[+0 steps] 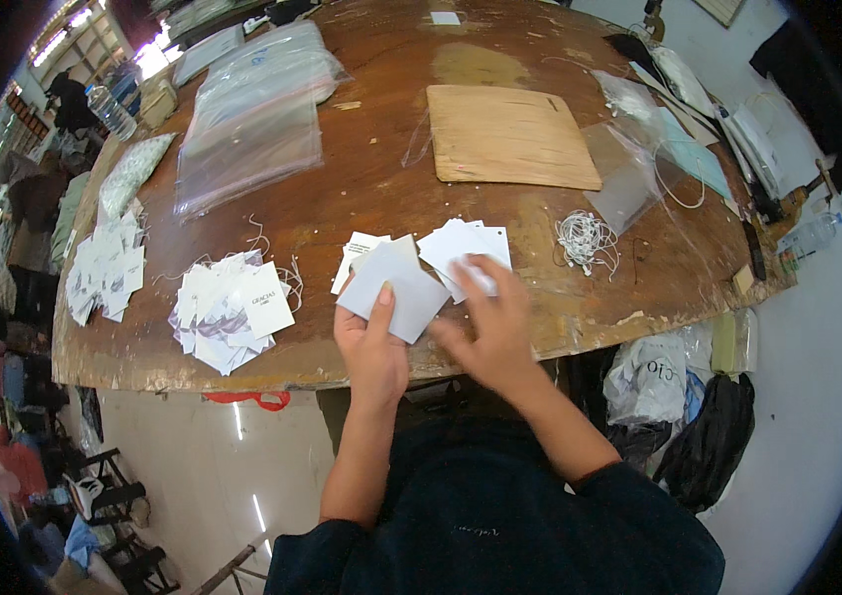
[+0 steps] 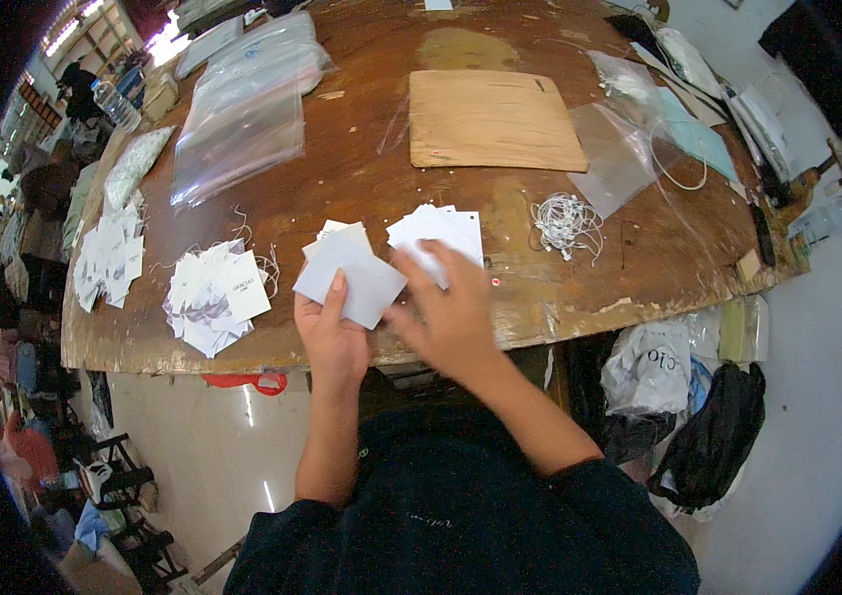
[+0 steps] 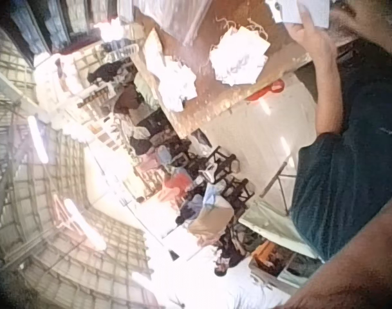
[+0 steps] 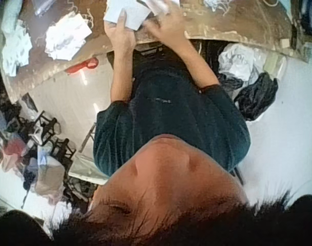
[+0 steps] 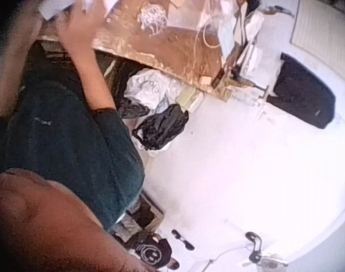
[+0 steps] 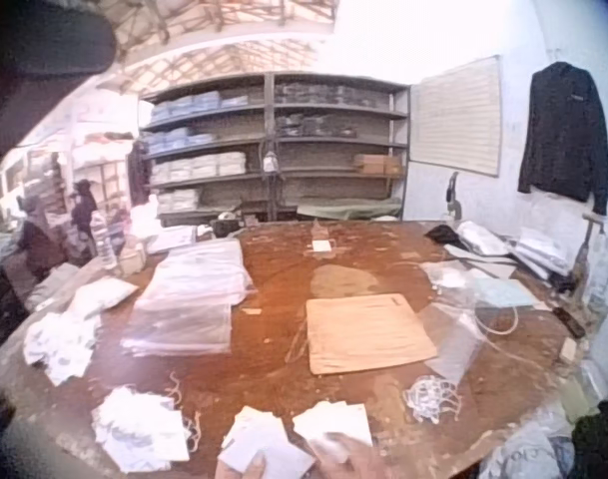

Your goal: The person assembles small white tags by inserting a string through a pre-punched hole and placing each completed tag into a growing stack. The person repeats this process for multiple tags, maintaining a consistent workflow at a wooden workbench.

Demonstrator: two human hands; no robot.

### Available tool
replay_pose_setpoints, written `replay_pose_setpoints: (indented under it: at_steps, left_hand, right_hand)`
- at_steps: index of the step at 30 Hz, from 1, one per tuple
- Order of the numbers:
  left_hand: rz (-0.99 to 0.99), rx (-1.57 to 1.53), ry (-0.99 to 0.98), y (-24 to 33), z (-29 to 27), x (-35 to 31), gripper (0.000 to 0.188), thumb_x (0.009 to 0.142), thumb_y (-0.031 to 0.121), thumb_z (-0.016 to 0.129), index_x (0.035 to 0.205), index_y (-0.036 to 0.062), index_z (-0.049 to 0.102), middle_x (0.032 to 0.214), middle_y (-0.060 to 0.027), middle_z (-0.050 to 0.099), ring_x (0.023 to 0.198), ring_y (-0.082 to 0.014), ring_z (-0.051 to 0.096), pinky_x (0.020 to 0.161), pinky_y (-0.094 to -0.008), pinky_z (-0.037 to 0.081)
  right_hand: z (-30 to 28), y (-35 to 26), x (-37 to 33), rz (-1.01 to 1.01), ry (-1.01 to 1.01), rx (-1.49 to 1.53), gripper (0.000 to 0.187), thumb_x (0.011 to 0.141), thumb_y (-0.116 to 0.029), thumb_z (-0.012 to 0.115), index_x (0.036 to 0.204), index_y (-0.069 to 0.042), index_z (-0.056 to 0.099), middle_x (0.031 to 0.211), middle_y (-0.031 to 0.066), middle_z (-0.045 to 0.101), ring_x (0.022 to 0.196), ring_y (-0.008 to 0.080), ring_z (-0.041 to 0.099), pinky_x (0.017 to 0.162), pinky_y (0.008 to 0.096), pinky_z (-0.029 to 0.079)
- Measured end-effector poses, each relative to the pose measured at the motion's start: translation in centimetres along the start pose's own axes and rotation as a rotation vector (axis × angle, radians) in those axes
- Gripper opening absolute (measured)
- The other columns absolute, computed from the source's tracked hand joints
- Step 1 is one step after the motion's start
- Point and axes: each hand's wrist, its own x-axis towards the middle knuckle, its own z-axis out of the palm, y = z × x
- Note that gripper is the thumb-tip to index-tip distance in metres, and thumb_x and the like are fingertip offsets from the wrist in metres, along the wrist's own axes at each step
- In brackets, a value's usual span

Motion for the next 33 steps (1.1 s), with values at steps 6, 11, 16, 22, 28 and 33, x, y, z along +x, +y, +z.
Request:
replay_pose_setpoints:
  at_steps: [6,11,16,22,28,33]
  left_hand:
    - [-0.037,0.028,0.043,0.4,-0.7,0.2,0.048,0.097,0.001,0.059,0.141,-0.003,0.04,0.135,-0.0154,0.055,0.121,-0.0231,0.058,0.102,-0.0401,0.052]
    - [-0.046,0.057,0.089,-0.3,-0.3,-0.2,0.039,0.097,0.001,0.059,0.134,-0.0007,0.047,0.13,-0.0139,0.059,0.116,-0.0235,0.062,0.1,-0.0413,0.054]
    - [-0.028,0.079,0.044,0.3,-0.6,-0.3,0.044,0.097,0.001,0.06,0.137,-0.0015,0.045,0.128,-0.0143,0.059,0.116,-0.0235,0.061,0.1,-0.0414,0.054]
    - [-0.216,0.09,-0.166,0.2,-0.2,-0.8,0.046,0.094,-0.003,0.059,0.138,-0.004,0.046,0.137,-0.0178,0.055,0.121,-0.0244,0.059,0.104,-0.0411,0.05]
    - [-0.373,0.13,-0.478,-0.6,0.2,-1.6,0.047,0.092,0.0,0.064,0.138,-0.0039,0.052,0.147,-0.0103,0.05,0.125,-0.0186,0.054,0.105,-0.0351,0.046]
    - [-0.512,0.184,-0.467,-0.1,-0.9,-1.8,0.04,0.092,0.005,0.068,0.13,-0.0027,0.058,0.133,-0.0071,0.058,0.114,-0.0156,0.059,0.097,-0.0332,0.049]
  right_hand:
    - [-3.6,11.9,1.1,0.319,0.069,-0.587,0.026,0.085,-0.023,0.071,0.103,-0.004,0.069,0.107,0.0126,0.064,0.099,0.0338,0.057,0.087,0.0494,0.044]
    - [-5.5,15.4,2.3,0.338,0.075,-0.31,0.017,0.092,-0.019,0.066,0.092,-0.003,0.071,0.087,0.0095,0.067,0.085,0.0283,0.062,0.077,0.0409,0.047]
    - [-8.7,14.3,4.4,0.571,0.42,0.154,0.021,0.097,-0.017,0.062,0.091,0.0,0.069,0.076,0.0032,0.064,0.071,0.0124,0.058,0.067,0.0278,0.045]
    - [-7.5,11.1,4.2,0.606,0.369,0.394,0.016,0.098,-0.015,0.062,0.092,0.0,0.066,0.08,0.0029,0.064,0.069,0.0079,0.052,0.064,0.024,0.041]
    - [-2.3,4.5,2.2,0.762,-0.237,1.302,0.018,0.096,-0.01,0.063,0.105,0.005,0.068,0.124,0.0135,0.064,0.102,0.02,0.065,0.089,0.0331,0.054]
    - [-1.5,2.8,2.6,0.883,-0.392,1.632,0.018,0.097,-0.012,0.061,0.101,0.004,0.068,0.124,0.0151,0.062,0.103,0.0199,0.065,0.089,0.0334,0.055]
